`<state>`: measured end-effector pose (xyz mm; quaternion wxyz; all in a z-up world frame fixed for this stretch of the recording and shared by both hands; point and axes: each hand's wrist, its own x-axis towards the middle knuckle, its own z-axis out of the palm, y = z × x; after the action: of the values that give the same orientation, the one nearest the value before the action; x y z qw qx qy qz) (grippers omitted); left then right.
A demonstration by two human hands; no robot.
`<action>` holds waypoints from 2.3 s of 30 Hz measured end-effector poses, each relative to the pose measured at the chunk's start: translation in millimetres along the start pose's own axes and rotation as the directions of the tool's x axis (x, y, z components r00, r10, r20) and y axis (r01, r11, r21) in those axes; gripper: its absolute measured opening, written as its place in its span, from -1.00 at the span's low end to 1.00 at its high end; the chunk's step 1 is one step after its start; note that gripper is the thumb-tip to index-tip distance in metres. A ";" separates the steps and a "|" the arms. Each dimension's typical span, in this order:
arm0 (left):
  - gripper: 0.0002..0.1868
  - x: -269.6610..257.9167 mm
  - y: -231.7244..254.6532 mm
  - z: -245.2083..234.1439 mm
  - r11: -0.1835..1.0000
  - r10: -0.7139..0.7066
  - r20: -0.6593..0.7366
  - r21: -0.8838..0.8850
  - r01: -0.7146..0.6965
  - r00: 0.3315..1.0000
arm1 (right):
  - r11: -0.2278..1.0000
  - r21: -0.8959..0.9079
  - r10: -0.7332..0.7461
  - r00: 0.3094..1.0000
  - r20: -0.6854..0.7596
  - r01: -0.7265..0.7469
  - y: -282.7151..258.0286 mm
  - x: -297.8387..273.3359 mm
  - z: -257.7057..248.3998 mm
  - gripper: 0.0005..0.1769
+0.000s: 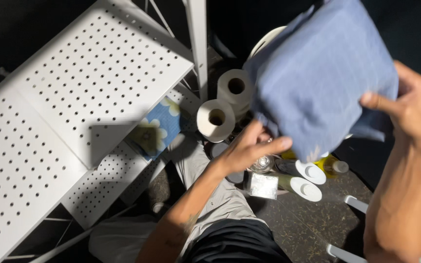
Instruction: The person sits on the floor and organizes items on a white wire shelf. They remove black lids, clear bottles, and yellow cleaning bottles, placing them into a white laundry basket. They also move folded cloths and paper towels into the basket and rearrange remaining items on the shelf.
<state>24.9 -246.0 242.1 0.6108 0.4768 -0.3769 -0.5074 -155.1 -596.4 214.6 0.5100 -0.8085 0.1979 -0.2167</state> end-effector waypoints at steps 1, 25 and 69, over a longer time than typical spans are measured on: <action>-0.39 21.9 -10.0 2.0 0.995 -0.030 -0.048 -0.101 0.026 0.998 | 1.000 0.002 0.015 1.000 -0.013 -0.015 3.3 15.7 -4.4 -0.40; -0.02 -129.4 -108.7 -28.1 0.985 -0.170 -0.069 -0.036 0.168 0.983 | 0.865 -0.477 -0.015 0.958 0.286 0.156 -107.6 10.5 95.7 -0.25; -0.25 -303.8 -225.1 -225.3 0.927 -0.187 -0.982 -0.180 -0.328 0.013 | 0.762 0.440 0.165 0.799 0.578 -0.476 -50.6 -72.9 587.5 -0.12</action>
<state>118.0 89.8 -26.9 0.7976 0.5519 0.2377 -0.0526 114.1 -102.5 23.1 0.7893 -0.5993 0.1243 0.0488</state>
